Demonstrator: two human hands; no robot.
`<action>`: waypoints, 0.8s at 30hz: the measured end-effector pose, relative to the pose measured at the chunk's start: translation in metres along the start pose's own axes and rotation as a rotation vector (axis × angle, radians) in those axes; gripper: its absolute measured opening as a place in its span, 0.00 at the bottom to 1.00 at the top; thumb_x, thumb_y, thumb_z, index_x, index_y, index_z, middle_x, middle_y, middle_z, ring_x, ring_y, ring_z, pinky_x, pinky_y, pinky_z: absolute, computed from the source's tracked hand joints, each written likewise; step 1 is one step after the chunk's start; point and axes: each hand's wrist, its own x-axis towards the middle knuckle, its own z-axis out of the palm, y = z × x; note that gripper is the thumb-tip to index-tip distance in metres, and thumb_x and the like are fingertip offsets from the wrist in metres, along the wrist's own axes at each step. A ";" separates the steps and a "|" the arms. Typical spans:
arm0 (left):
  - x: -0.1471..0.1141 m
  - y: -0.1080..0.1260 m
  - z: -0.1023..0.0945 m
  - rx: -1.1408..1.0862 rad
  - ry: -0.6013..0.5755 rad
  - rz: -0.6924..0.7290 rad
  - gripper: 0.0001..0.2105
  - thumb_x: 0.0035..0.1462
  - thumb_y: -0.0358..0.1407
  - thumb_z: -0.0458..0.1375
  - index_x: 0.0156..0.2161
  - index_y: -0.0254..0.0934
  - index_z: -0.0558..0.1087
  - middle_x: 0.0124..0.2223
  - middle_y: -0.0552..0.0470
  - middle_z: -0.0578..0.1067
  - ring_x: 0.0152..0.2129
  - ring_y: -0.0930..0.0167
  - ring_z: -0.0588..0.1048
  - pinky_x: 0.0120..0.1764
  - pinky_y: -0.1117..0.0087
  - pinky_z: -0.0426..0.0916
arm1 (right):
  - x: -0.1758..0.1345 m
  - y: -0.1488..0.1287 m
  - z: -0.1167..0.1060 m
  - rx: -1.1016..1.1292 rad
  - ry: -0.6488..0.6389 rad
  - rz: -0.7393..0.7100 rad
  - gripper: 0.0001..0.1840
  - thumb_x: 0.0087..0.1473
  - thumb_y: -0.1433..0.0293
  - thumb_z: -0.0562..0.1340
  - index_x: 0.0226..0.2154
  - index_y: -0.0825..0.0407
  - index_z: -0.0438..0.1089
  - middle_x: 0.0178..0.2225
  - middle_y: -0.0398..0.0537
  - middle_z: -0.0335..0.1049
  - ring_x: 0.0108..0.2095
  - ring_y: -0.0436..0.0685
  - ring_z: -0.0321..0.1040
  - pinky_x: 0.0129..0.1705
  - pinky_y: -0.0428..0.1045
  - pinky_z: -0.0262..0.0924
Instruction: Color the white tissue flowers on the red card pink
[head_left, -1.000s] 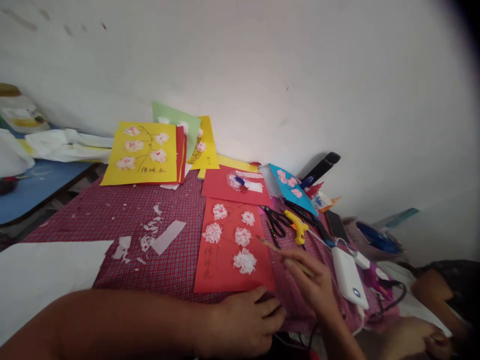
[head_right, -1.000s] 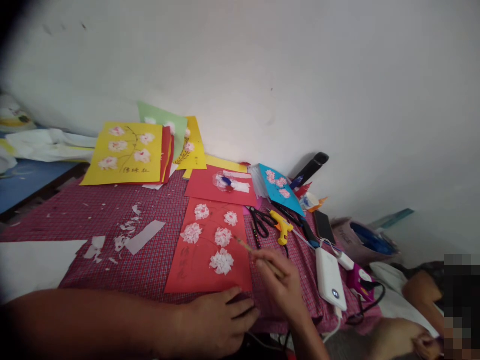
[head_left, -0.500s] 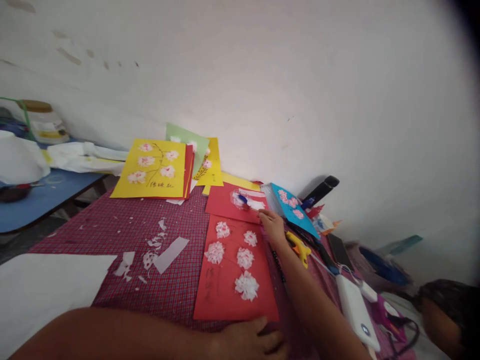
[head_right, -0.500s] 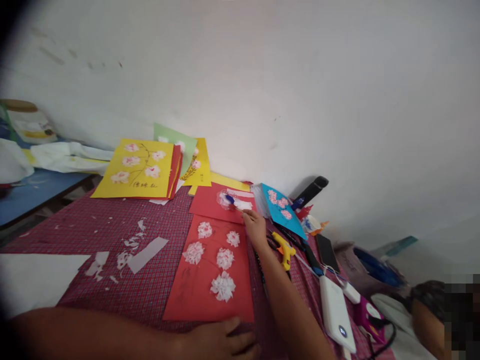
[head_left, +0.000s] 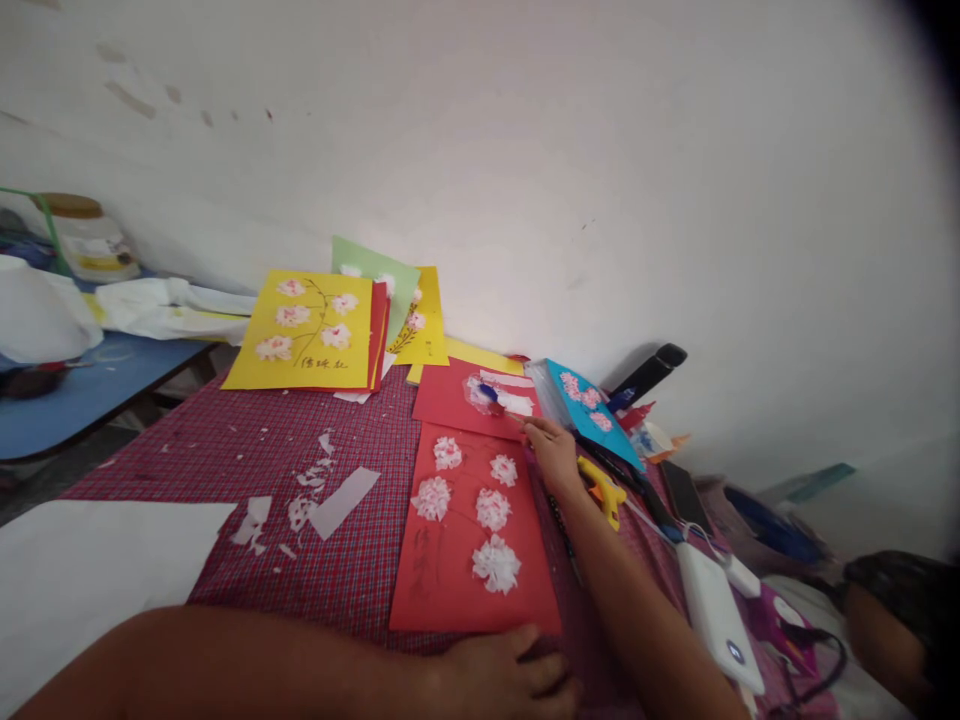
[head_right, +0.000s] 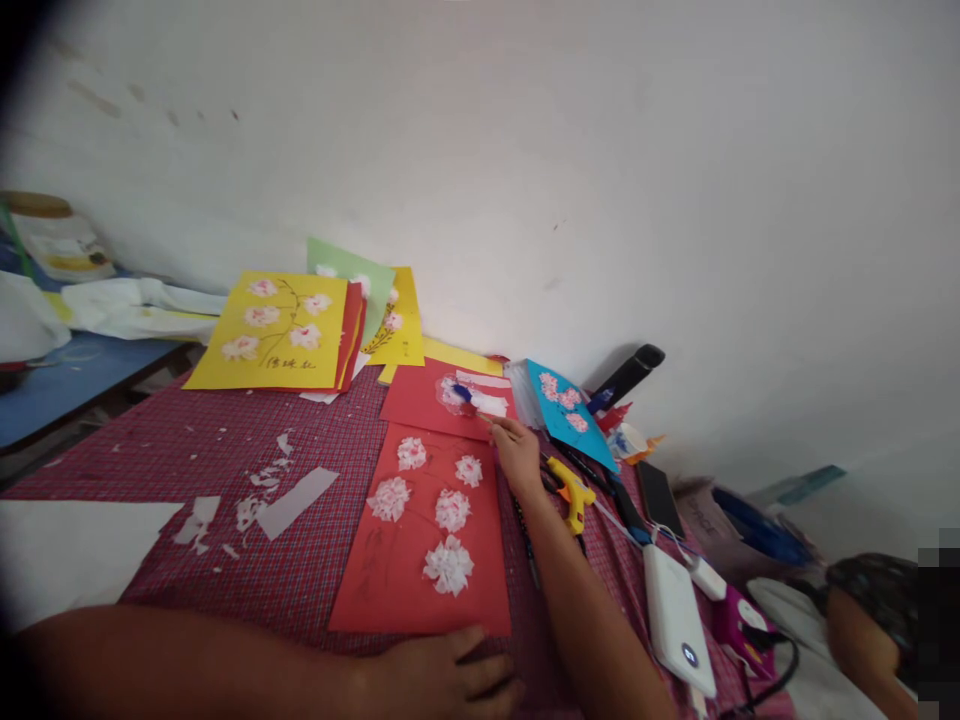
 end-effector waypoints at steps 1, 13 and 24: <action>0.001 -0.001 -0.004 -0.021 -0.005 0.007 0.17 0.69 0.38 0.54 0.56 0.55 0.79 0.66 0.59 0.72 0.59 0.71 0.72 0.53 0.63 0.69 | -0.001 -0.001 -0.001 -0.002 0.003 0.004 0.25 0.43 0.53 0.72 0.36 0.57 0.80 0.28 0.49 0.79 0.24 0.53 0.70 0.27 0.47 0.63; 0.005 -0.012 -0.037 -0.292 -0.099 0.023 0.08 0.63 0.41 0.61 0.41 0.51 0.85 0.61 0.47 0.74 0.57 0.58 0.72 0.56 0.51 0.64 | -0.099 -0.029 -0.075 -0.080 -0.002 0.009 0.21 0.53 0.55 0.71 0.42 0.54 0.82 0.36 0.53 0.82 0.32 0.56 0.75 0.31 0.47 0.67; 0.006 -0.017 -0.042 -0.319 -0.086 0.031 0.08 0.58 0.40 0.66 0.42 0.44 0.84 0.57 0.46 0.76 0.61 0.53 0.68 0.66 0.45 0.55 | -0.228 -0.030 -0.078 -0.205 -0.137 -0.011 0.17 0.61 0.54 0.67 0.39 0.49 0.84 0.36 0.52 0.83 0.36 0.61 0.80 0.39 0.51 0.75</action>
